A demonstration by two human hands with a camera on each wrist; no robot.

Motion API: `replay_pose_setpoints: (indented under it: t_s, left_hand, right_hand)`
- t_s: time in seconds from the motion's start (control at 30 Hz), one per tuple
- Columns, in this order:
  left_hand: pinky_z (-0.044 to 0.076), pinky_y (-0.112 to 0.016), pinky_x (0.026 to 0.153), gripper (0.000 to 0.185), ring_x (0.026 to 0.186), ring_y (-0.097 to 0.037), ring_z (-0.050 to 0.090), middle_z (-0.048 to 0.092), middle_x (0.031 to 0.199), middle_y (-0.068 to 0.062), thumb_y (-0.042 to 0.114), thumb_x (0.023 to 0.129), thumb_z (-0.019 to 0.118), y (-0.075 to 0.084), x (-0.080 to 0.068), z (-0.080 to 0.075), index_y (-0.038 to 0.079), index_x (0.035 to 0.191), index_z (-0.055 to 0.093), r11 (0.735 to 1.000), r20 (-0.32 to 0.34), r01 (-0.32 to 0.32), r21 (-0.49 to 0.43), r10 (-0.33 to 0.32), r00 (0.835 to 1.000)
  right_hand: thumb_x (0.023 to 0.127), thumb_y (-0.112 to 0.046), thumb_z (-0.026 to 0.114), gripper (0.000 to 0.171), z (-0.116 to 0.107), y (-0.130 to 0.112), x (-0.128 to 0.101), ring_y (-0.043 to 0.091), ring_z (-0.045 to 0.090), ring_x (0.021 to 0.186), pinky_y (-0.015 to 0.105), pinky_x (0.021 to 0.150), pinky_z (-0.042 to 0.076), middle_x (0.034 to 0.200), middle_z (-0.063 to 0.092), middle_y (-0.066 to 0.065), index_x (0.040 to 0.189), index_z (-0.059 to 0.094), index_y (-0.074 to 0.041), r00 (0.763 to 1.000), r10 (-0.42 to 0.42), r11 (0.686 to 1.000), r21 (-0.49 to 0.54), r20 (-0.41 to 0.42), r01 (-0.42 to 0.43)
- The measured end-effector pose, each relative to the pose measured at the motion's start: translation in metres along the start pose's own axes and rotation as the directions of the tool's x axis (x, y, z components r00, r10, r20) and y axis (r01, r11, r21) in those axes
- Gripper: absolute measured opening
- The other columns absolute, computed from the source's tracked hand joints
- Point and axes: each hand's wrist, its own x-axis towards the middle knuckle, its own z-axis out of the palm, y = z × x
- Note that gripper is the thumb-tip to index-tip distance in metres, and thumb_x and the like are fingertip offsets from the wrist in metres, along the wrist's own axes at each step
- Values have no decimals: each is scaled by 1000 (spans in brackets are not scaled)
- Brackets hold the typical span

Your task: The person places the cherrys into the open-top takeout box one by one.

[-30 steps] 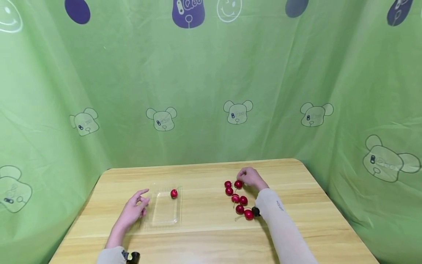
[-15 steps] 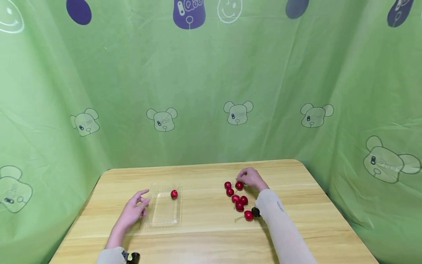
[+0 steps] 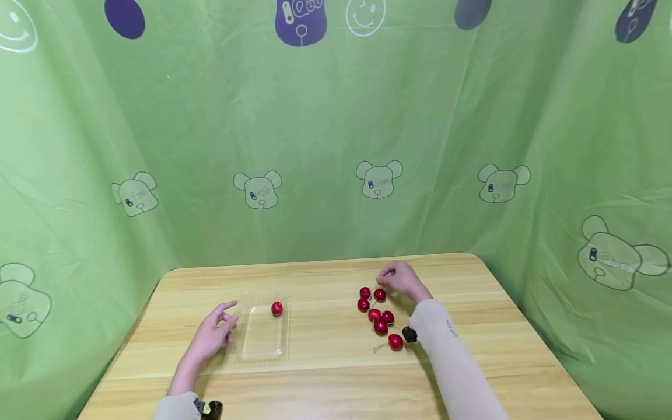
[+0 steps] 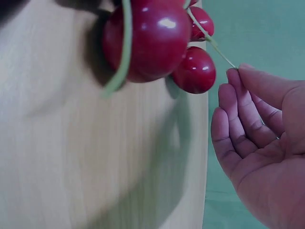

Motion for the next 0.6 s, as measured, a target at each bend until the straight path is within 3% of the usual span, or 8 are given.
replay_pose_setpoints:
  t_s: [0.33,0.6]
  left_hand:
    - [47,-21,53,51,63,-13,59,61,105,-18,17,108,57,1,-2,-1,7,155,42,1000,6,0,-4,0,1000]
    - [47,-21,53,50,63,-15,59,61,105,-20,16,108,57,3,-2,1,7,155,43,1000,3,2,-6,-2,1000]
  right_hand:
    - [96,-12,74,12,-4,-7,-5,38,71,98,52,96,57,95,75,12,104,73,-2,999,-40,998,53,9,40]
    - [96,-14,74,14,-8,-13,-9,40,70,103,56,100,53,98,75,13,105,73,-4,999,-42,997,69,-7,43]
